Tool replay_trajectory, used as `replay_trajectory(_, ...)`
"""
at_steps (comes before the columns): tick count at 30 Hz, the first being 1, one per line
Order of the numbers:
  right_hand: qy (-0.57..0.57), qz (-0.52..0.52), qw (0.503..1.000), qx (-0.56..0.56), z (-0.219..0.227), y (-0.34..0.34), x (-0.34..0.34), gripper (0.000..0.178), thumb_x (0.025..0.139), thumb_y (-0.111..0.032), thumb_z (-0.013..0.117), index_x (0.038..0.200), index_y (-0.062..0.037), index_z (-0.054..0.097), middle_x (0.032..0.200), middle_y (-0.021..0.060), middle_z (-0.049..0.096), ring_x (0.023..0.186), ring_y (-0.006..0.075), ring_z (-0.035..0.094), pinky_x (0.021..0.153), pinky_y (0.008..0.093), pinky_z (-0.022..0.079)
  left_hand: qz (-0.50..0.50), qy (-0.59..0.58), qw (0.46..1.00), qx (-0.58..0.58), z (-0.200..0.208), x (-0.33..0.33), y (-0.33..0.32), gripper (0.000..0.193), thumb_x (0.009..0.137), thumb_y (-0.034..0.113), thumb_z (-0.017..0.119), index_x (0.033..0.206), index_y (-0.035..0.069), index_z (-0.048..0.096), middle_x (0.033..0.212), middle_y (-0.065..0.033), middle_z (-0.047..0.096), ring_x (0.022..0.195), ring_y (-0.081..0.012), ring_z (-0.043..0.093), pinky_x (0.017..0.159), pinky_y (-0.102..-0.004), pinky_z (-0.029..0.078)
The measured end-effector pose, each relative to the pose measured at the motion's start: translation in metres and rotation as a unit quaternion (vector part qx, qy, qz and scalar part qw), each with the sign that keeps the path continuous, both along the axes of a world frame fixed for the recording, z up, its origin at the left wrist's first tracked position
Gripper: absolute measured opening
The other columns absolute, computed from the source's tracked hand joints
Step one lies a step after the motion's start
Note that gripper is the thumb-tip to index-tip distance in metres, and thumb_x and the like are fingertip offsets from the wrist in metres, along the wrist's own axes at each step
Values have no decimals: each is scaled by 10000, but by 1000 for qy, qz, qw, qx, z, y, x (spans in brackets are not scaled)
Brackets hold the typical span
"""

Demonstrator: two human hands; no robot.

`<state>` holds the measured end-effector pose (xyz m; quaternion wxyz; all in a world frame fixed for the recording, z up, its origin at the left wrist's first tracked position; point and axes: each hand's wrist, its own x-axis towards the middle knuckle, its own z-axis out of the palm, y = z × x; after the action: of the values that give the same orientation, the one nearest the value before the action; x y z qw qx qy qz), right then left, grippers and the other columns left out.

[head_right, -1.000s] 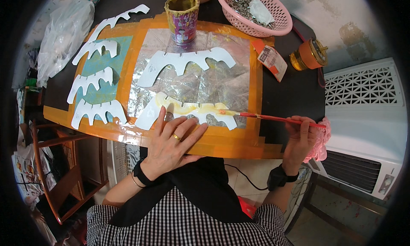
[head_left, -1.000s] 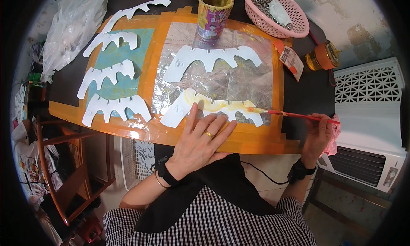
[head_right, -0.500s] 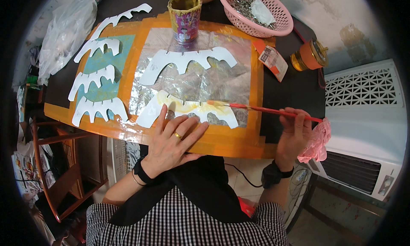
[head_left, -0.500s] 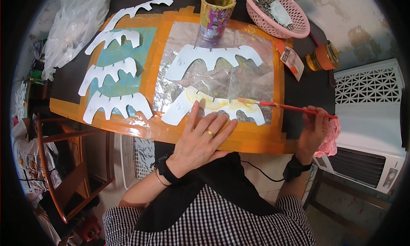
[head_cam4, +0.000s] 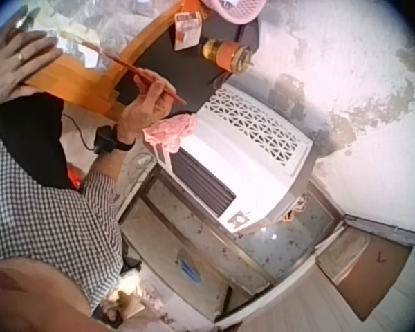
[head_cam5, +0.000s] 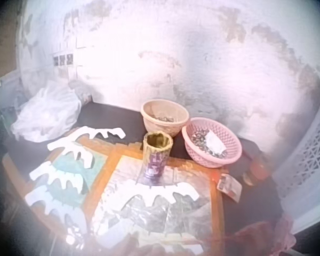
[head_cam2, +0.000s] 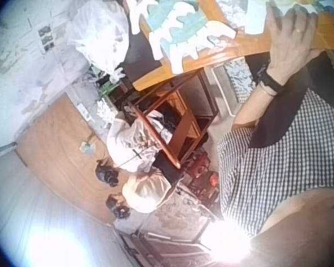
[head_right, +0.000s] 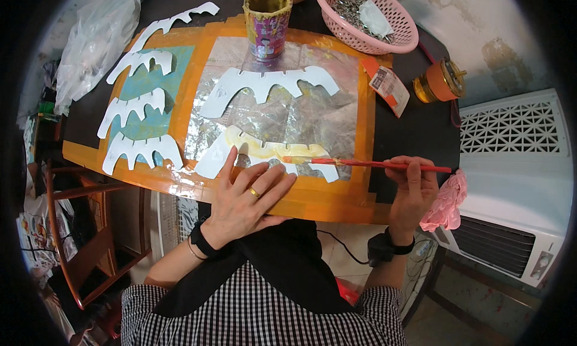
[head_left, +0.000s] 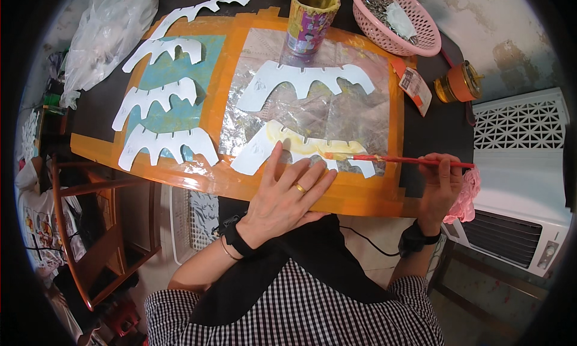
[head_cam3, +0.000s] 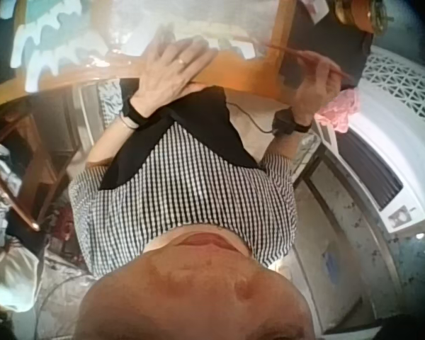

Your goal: Applying glue to white shoe components using a small brush.

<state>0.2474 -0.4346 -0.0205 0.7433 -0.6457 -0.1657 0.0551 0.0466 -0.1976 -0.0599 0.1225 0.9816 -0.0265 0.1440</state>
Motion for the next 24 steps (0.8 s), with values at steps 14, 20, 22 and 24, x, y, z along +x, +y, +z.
replay_trajectory(14,-85,-2,995,55,2,-13,5,205,1033,-183,536,1085,14,558,1012,193,669,937,302,706,788,329,626,-3,-2,1000,-17,-2,1,0,807,710,570,714,1412,210,545,1329,-6,545,1164,-213,532,1181,-655,178)
replay_trajectory(20,-62,44,994,72,-4,11,-6,190,1036,-157,517,1067,28,550,1019,207,665,932,316,707,783,341,631,3,1,1000,-17,0,0,0,810,699,561,725,1410,214,547,1323,1,551,1158,-211,537,1179,-656,184)
replay_trajectory(22,-54,50,996,42,-4,15,-8,183,1035,-153,516,1054,26,548,1010,200,663,928,322,707,780,348,631,0,0,1000,-14,0,1,0,802,709,569,716,1408,214,549,1318,2,556,1156,-209,540,1178,-655,186)
replay_trajectory(24,-60,45,997,30,-3,11,-7,183,1034,-154,517,1053,25,549,1004,195,661,926,323,707,780,348,630,0,0,1000,-11,-1,1,0,797,714,574,711,1407,214,550,1317,2,557,1153,-209,542,1178,-654,187)
